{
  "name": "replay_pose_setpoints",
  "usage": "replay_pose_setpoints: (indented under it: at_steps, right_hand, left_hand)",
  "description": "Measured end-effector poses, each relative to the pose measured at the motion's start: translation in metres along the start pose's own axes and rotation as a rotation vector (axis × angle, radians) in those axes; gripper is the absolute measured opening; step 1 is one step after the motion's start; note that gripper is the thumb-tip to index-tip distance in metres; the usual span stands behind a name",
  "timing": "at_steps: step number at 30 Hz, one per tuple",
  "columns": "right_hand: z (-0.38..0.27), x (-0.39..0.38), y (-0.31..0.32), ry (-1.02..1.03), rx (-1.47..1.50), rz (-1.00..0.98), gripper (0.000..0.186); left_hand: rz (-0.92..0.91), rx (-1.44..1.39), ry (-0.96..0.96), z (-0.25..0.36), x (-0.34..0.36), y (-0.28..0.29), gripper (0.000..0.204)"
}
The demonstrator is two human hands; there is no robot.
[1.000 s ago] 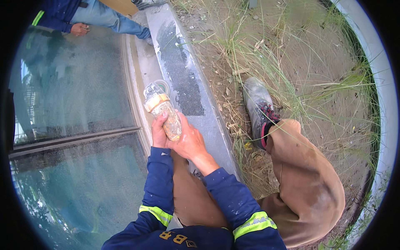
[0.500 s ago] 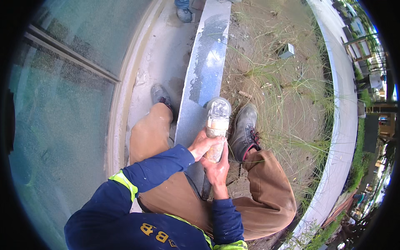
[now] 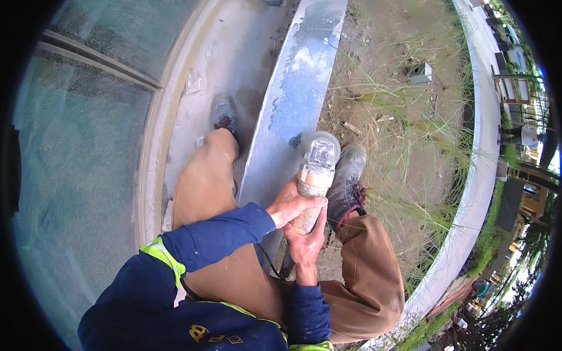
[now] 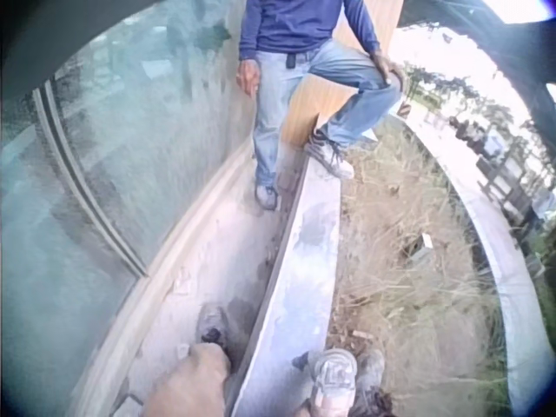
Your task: The person uses an angle grinder to smooth and grind a concrete curb. They hold the tool with both hands and move it along the edge, occasionally pausing to wipe away dust with their hand.
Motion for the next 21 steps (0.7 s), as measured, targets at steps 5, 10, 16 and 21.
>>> replay_pose_setpoints:
  at_steps: [5,10,16,21]
  right_hand:
    - [-0.008,0.005,-0.005,0.029,-0.065,0.017,0.104]
    - [-0.014,-0.006,-0.017,0.116,-0.095,-0.014,0.103]
    - [0.029,-0.015,-0.029,-0.042,0.034,-0.045,0.104]
    - [0.029,-0.024,-0.008,0.061,0.009,-0.006,0.106]
  left_hand:
    - [0.055,0.04,0.005,0.019,0.003,0.001,0.069]
    - [0.038,0.136,-0.101,0.028,-0.007,0.015,0.062]
    - [0.095,0.147,-0.042,-0.001,-0.025,0.03,0.058]
    - [0.113,0.09,-0.115,-0.035,-0.021,0.017,0.066]
Point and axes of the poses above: each hand's wrist, its own x-axis towards the middle knuckle, its own y-axis out of the back of the hand, z = x × y, the point moved 5 cm from there along x, towards the middle knuckle, and after that the axes turned 13 degrees about -y, right-handed, at the moved point
